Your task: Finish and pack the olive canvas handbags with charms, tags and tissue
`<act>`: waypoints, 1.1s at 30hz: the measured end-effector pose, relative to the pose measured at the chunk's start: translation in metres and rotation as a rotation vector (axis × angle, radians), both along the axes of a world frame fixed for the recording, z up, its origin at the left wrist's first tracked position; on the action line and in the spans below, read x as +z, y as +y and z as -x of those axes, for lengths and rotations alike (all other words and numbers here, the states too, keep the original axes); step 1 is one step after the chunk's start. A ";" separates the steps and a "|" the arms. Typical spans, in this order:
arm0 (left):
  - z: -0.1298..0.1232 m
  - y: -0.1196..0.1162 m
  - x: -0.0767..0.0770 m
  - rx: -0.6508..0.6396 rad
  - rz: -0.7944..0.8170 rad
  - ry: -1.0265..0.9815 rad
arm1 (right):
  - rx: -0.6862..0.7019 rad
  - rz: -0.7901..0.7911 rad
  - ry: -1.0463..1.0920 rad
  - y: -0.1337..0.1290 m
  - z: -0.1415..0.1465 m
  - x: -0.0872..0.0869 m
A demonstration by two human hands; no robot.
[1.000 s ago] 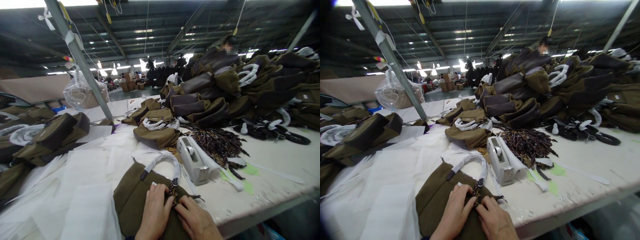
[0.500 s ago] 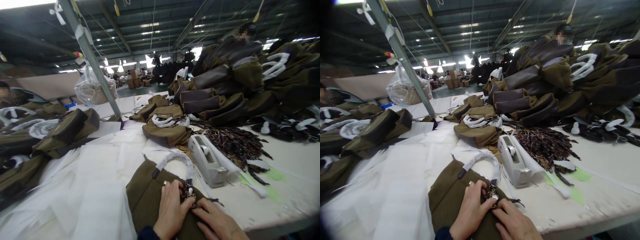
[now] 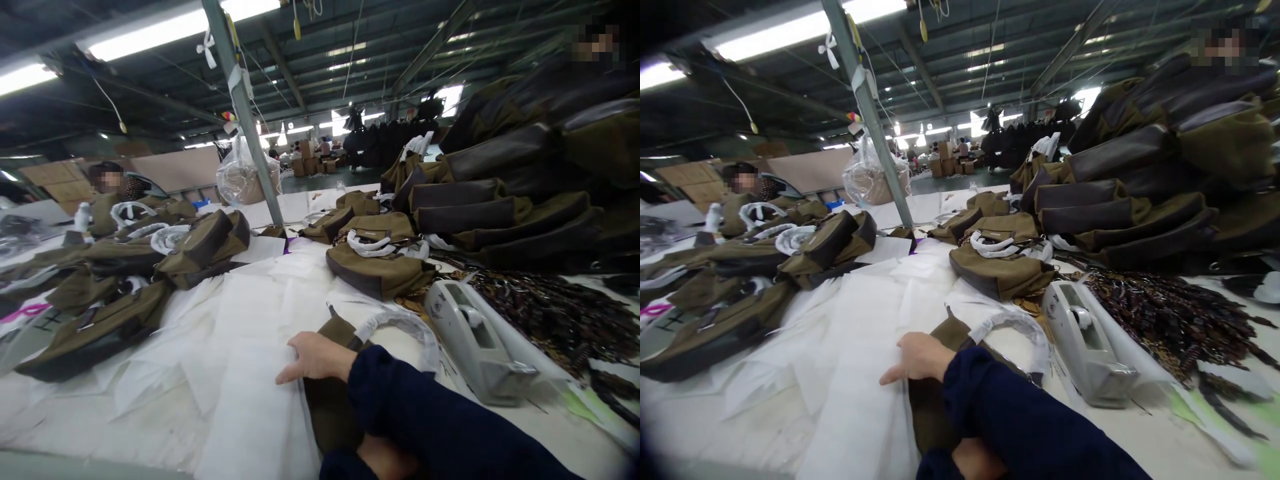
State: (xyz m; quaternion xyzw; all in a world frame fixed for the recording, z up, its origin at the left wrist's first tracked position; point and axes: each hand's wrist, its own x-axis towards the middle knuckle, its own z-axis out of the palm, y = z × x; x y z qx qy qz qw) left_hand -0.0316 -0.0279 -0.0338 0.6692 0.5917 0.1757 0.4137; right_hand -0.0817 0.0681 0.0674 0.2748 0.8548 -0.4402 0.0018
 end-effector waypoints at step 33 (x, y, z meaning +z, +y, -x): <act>0.002 0.019 0.062 0.016 -0.178 0.108 | -0.894 -0.237 0.221 -0.051 -0.255 -0.065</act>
